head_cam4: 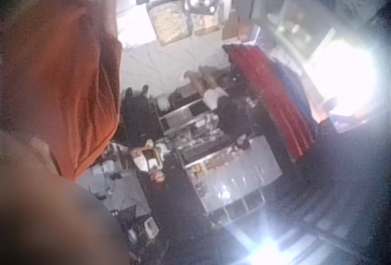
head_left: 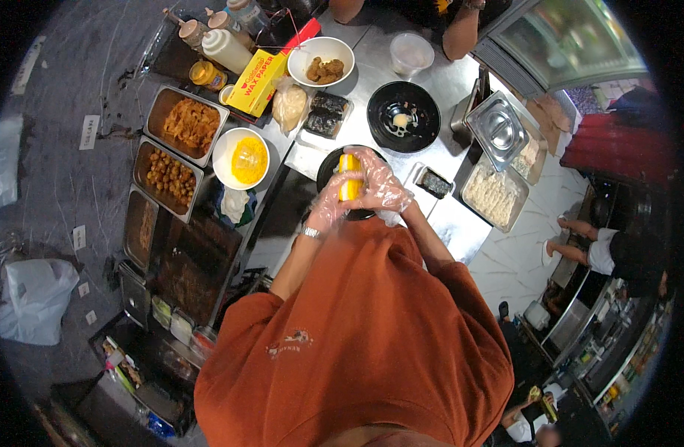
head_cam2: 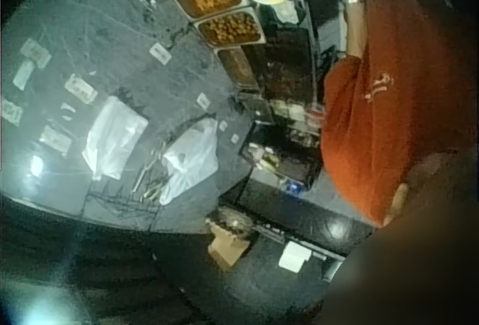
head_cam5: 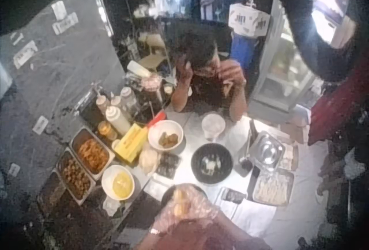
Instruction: The person assembles sushi rolls by spreading rice on nori, adding fillings, and rolling the sheet. They repeat the process with different fillings, including a yellow item, and wrap the finished rolls in plastic.
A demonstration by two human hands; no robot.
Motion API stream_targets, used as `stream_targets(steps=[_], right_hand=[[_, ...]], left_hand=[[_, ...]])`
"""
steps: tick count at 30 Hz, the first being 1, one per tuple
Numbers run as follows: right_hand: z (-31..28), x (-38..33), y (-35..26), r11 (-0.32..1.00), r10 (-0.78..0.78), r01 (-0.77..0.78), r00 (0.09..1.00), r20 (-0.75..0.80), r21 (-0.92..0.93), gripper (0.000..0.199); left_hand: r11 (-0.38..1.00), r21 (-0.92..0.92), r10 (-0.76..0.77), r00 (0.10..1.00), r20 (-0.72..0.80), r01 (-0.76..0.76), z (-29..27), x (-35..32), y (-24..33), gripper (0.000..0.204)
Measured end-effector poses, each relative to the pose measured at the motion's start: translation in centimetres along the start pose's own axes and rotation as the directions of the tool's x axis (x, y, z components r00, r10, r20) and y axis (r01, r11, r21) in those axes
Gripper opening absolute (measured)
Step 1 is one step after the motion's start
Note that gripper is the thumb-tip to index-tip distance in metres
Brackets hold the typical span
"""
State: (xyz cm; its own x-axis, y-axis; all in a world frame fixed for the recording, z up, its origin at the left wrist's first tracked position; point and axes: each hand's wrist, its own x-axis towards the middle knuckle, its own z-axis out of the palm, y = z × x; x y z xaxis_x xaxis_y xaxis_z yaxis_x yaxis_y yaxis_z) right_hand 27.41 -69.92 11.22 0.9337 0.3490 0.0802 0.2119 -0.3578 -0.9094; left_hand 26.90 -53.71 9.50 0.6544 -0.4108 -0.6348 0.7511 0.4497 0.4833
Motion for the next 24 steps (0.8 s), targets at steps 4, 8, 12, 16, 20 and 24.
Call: stream_targets(steps=[4, 8, 12, 16, 20, 24], right_hand=[[0.2, -0.3, 0.1, 0.996, -0.008, 0.006, 1.000, -0.023, -0.092, 0.101], [3.7, -0.6, 0.0, 0.938, -0.012, -0.061, 0.978, -0.210, -0.340, 0.065], [5.5, 0.4, -0.5, 0.791, 0.114, -0.164, 0.986, -0.121, -0.589, 0.057], [4.8, 0.8, -1.1, 0.814, 0.189, -0.271, 0.960, -0.207, -0.515, 0.062], [5.6, 0.2, -0.7, 0.773, 0.150, -0.239, 0.969, -0.196, -0.588, 0.064], [4.4, 0.1, -0.2, 0.916, 0.245, -0.301, 0.943, -0.225, -0.264, 0.062]], left_hand=[[0.984, -0.174, 0.044, 0.990, 0.133, -0.020, -3.5, 2.8, -0.4, 0.050], [0.980, 0.076, 0.193, 0.965, -0.175, -0.182, -1.5, 3.4, -2.3, 0.064], [0.967, 0.144, 0.198, 0.975, 0.099, -0.211, -4.4, 0.8, -4.4, 0.071], [0.990, 0.103, 0.080, 0.990, 0.119, -0.093, -2.7, 1.0, -3.0, 0.072], [0.973, 0.148, 0.165, 0.982, 0.087, -0.177, -4.9, 2.8, -4.8, 0.069], [0.996, -0.036, 0.081, 0.995, 0.050, -0.079, -2.6, 2.2, -4.2, 0.066]])
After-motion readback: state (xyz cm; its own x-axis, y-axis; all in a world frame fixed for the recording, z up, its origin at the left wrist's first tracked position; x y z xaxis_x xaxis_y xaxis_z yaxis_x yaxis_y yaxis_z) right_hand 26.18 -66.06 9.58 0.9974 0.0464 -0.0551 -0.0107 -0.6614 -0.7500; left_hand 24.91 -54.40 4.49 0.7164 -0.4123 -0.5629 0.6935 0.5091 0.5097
